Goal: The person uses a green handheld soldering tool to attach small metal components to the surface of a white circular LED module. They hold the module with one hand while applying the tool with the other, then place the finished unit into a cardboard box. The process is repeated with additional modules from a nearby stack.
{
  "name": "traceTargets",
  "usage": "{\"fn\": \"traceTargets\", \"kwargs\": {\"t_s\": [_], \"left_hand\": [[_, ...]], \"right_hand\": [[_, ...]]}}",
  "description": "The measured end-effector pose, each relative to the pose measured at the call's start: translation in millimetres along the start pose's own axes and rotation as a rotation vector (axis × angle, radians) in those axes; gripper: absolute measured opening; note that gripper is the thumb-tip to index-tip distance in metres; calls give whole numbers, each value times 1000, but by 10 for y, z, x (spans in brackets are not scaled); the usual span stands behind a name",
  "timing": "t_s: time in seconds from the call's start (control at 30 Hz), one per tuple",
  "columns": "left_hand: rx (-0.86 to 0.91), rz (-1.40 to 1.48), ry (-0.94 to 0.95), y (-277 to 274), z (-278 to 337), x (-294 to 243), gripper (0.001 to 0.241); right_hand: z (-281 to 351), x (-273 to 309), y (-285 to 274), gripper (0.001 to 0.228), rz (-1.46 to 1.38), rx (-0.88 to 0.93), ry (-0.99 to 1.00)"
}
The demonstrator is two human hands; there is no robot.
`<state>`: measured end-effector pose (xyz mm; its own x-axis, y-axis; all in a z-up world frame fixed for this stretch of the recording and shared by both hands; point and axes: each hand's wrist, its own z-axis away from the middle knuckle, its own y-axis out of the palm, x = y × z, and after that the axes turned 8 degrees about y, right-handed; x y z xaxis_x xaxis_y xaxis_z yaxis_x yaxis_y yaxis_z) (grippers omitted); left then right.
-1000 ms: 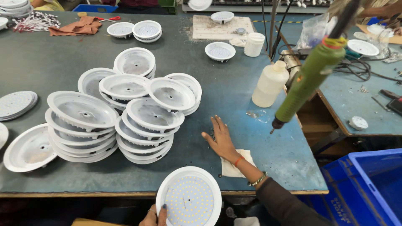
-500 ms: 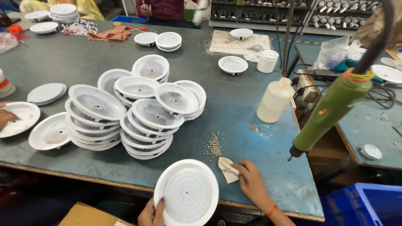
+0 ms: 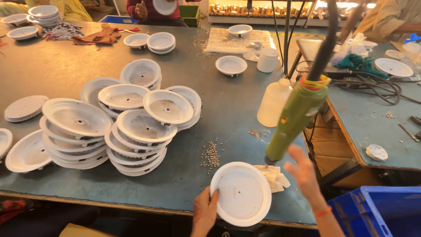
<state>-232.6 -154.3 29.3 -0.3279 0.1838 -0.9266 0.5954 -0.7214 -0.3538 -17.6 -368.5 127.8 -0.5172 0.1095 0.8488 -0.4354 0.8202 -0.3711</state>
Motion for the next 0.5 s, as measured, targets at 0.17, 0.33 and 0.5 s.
{"fn": "traceTargets", "kwargs": {"t_s": [0.17, 0.33, 0.5], "left_hand": [[-36, -59, 99, 111, -26, -238, 32], [-112, -331, 171, 77, -158, -195, 33], [-322, -293, 323, -217, -322, -109, 17]], "right_hand": [[-507, 921, 15, 79, -340, 120, -165], [-738, 1508, 502, 60, -562, 228, -143], [-550, 1597, 621, 44, -712, 29, -134]]}}
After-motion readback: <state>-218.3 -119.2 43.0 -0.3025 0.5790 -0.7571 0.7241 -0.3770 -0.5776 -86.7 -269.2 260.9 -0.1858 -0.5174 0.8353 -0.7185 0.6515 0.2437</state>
